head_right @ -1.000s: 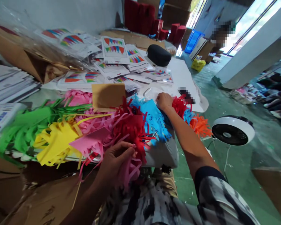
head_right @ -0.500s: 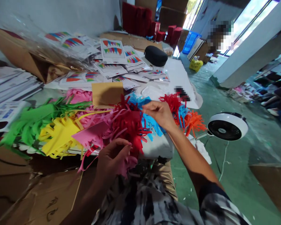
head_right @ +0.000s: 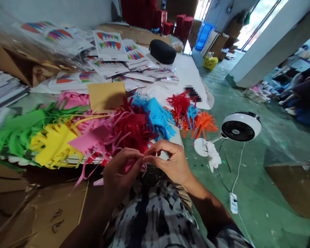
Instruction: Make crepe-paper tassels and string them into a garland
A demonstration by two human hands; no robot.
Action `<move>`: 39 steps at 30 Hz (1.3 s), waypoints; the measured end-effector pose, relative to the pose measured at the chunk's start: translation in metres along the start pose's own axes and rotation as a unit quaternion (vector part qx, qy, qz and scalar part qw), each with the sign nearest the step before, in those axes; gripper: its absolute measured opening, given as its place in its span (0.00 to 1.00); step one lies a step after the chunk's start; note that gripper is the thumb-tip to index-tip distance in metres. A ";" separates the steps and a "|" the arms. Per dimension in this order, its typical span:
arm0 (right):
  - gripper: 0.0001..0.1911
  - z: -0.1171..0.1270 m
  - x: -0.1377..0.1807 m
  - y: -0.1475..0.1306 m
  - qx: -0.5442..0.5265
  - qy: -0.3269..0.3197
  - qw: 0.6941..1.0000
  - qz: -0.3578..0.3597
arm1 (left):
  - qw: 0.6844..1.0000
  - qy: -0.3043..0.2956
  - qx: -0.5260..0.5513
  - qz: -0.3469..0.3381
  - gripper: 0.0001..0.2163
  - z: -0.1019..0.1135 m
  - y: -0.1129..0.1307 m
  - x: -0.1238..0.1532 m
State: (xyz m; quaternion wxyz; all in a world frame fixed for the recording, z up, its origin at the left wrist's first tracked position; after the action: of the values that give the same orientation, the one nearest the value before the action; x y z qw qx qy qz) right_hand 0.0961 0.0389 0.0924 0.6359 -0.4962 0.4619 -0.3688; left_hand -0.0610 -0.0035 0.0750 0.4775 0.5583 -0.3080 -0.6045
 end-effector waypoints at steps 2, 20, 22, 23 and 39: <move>0.04 0.000 0.002 -0.001 0.009 0.002 1.000 -0.002 | 1.000 0.002 -0.008 -0.005 0.02 0.001 0.003 0.001; 0.06 -0.003 0.016 -0.005 0.060 0.005 0.998 0.034 | 0.997 -0.024 -0.061 -0.048 0.03 0.000 0.016 0.002; 0.07 -0.004 0.016 -0.001 0.048 -0.001 0.999 0.023 | 0.997 -0.025 -0.055 -0.047 0.03 0.000 0.016 0.001; 0.07 -0.004 0.016 0.001 0.038 -0.006 0.999 0.014 | 0.997 -0.025 -0.051 -0.042 0.03 0.000 0.015 0.001; 0.06 0.003 0.024 0.004 0.064 0.028 0.997 0.029 | 0.984 -0.049 0.088 0.149 0.11 -0.011 -0.022 0.013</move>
State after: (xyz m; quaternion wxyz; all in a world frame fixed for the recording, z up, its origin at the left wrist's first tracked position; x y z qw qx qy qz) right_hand 0.1060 0.0183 0.0833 0.6638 -0.4301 0.4692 -0.3928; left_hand -0.0541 -0.0059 0.0480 0.4955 0.5154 -0.4629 -0.5240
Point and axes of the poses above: each hand's wrist, its own x-axis away from the middle knuckle, its own z-axis out of the back of the hand, y = z × x, the point moved 8 cm from there along -x, towards the middle knuckle, and after that the axes turned 6 degrees about -x, right-handed, at the moved point
